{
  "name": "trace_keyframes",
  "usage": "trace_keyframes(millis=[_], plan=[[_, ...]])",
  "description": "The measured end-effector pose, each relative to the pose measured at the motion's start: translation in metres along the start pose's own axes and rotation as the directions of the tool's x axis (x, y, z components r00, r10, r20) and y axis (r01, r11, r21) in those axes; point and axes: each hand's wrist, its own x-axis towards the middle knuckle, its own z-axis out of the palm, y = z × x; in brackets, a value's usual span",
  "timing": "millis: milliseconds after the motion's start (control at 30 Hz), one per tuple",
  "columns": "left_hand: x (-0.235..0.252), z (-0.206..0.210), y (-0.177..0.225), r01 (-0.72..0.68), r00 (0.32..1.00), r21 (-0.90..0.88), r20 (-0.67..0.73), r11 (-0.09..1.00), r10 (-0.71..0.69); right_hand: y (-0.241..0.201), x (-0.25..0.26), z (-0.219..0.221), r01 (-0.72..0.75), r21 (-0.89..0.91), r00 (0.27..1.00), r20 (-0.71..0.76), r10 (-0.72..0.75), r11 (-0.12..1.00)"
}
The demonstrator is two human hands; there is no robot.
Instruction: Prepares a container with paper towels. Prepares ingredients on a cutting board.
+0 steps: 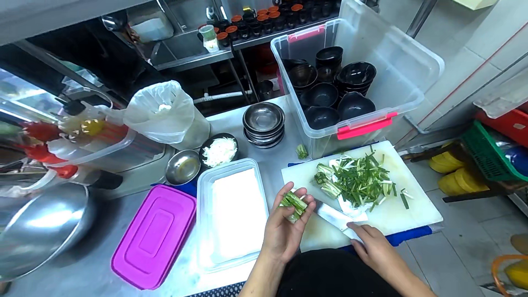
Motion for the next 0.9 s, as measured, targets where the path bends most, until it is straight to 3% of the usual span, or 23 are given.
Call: trace_keyframes(millis=[100,200,300,433,567,700,800,900], plan=[[-0.002,0.001,-0.003,0.057,0.998,0.172,-0.009,0.983,-0.057,-0.024,0.012,-0.019,0.079,-0.012,0.988,-0.129,-0.079,0.997],[-0.007,0.002,-0.009,0.143,0.988,0.291,0.012,0.946,-0.153,-0.070,0.029,-0.060,0.269,0.148,0.919,-0.334,-0.208,0.952],[-0.014,0.007,-0.021,0.215,0.969,0.353,0.036,0.911,-0.243,-0.102,0.048,-0.085,0.387,0.205,0.899,-0.299,-0.319,0.899],[-0.019,0.010,-0.027,0.253,0.953,0.381,0.063,0.889,-0.298,-0.108,0.060,-0.081,0.372,0.126,0.907,-0.260,-0.331,0.920],[-0.024,0.009,-0.028,0.287,0.944,0.344,0.059,0.894,-0.326,-0.107,0.061,-0.071,0.344,0.135,0.901,-0.327,-0.286,0.929],[-0.023,0.002,-0.027,0.320,0.930,0.195,0.124,0.927,-0.347,-0.105,0.061,-0.072,0.280,0.304,0.929,-0.324,-0.178,0.911],[-0.020,0.000,-0.027,0.350,0.931,0.092,0.081,0.932,-0.357,-0.103,0.058,-0.076,0.247,0.398,0.942,-0.313,-0.123,0.883],[-0.018,0.001,-0.027,0.313,0.949,0.062,0.016,0.948,-0.314,-0.102,0.050,-0.076,0.294,0.388,0.911,-0.390,-0.133,0.874]])
